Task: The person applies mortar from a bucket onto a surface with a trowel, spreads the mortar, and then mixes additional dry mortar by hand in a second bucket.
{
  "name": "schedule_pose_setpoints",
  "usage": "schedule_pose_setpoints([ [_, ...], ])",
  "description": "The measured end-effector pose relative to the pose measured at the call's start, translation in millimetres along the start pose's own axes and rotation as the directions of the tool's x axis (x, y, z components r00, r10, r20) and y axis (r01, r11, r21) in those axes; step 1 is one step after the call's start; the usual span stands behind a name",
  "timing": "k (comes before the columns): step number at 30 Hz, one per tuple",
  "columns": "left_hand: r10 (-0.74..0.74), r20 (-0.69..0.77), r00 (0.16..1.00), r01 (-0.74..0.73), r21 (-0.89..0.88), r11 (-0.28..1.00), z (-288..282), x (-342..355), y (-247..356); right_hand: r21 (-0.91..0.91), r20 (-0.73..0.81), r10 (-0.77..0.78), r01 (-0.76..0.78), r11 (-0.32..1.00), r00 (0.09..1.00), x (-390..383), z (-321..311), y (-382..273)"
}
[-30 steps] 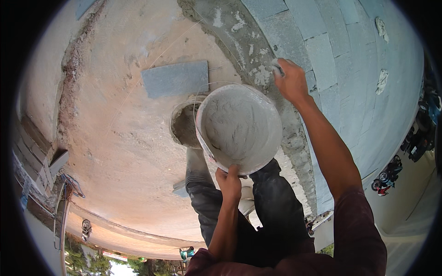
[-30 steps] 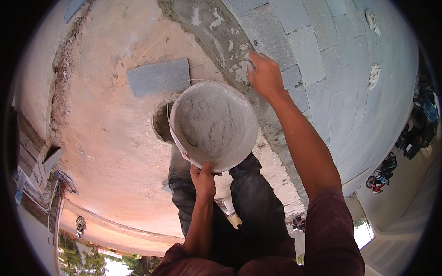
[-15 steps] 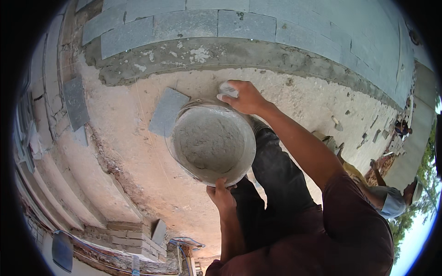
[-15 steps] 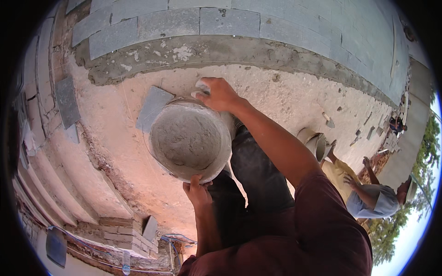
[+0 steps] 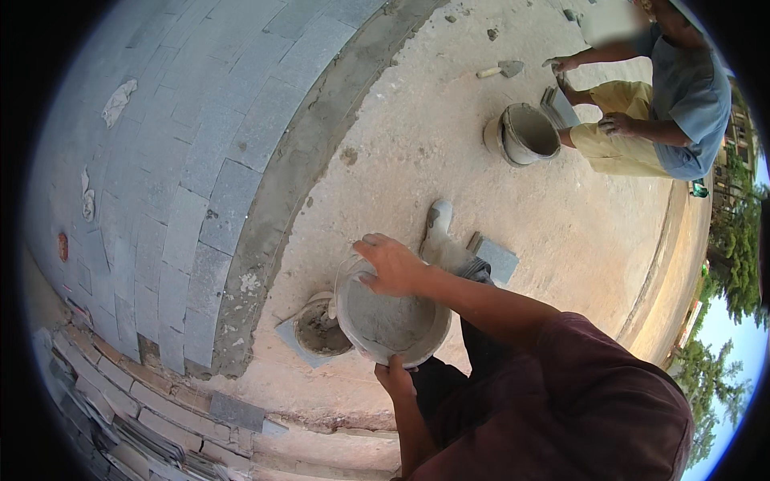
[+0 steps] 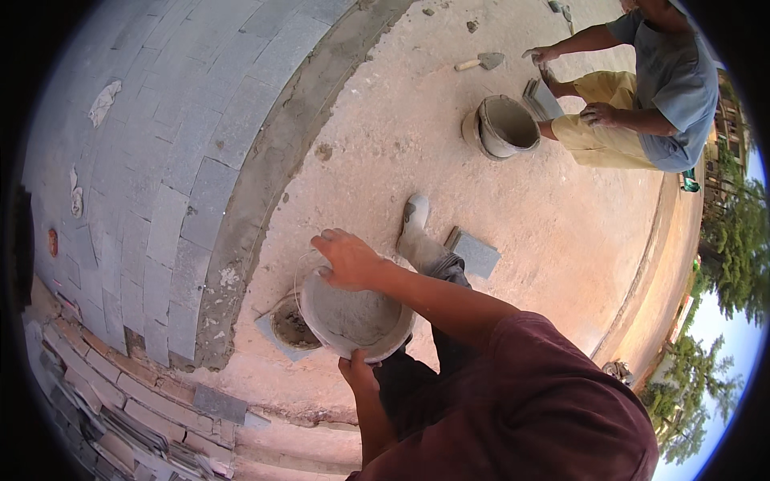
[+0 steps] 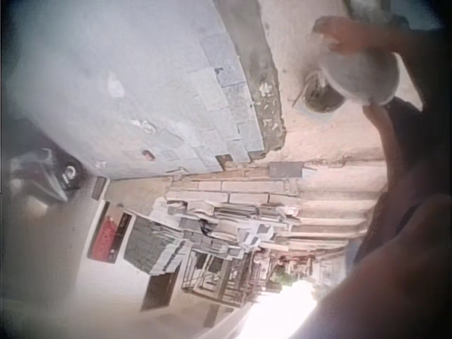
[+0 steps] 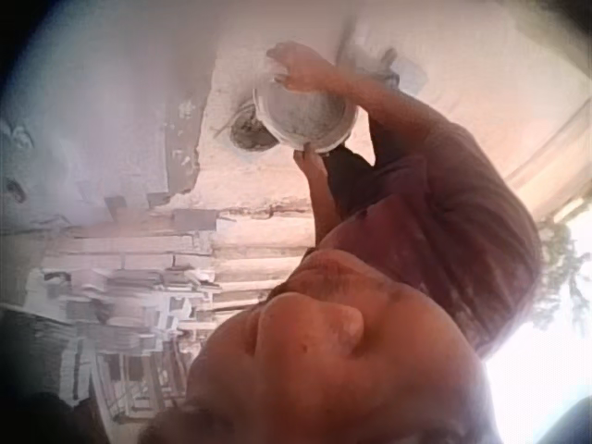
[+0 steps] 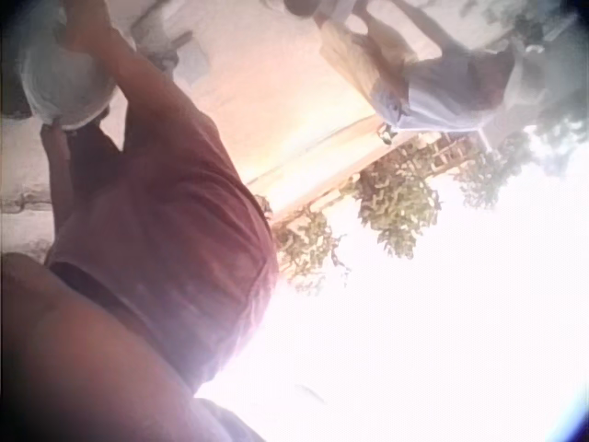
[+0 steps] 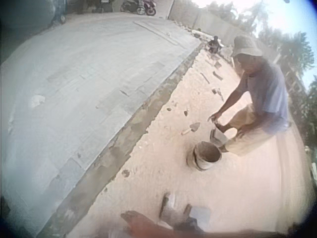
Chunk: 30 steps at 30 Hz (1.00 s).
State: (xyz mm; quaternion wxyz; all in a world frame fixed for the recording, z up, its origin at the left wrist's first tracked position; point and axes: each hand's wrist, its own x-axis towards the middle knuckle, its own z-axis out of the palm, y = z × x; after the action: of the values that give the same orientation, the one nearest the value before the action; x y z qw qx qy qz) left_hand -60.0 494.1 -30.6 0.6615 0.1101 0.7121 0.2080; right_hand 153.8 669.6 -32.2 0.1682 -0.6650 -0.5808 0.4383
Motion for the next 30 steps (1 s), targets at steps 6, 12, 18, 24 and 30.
schedule_pose_setpoints([
  [6, -0.037, 0.056, 0.998, 0.025, 0.193, 0.981, 96, 36, 9, 0.045, 0.202, -0.021, 0.012, 0.999, 0.979, -63, -156, 47],
  [12, -0.225, 0.001, 0.974, 0.193, 0.515, 0.835, 188, 64, 19, 0.032, 0.145, 0.035, -0.04, 0.999, 0.989, -139, -211, 66],
  [18, -0.166, 0.335, 0.928, -0.161, 0.758, 0.632, 284, 61, 109, 0.131, -0.03, 0.266, -0.26, 0.957, 0.963, -168, -289, 57],
  [24, 0.147, 0.531, 0.835, -0.546, 0.761, 0.352, 317, 98, 220, 0.325, -0.333, 0.539, -0.443, 0.836, 0.774, -202, -303, 89],
  [30, 0.19, 0.569, 0.8, -0.54, 0.545, 0.641, 322, 107, 358, 0.706, -0.537, 0.803, -0.382, 0.596, 0.258, -244, -304, 91],
])
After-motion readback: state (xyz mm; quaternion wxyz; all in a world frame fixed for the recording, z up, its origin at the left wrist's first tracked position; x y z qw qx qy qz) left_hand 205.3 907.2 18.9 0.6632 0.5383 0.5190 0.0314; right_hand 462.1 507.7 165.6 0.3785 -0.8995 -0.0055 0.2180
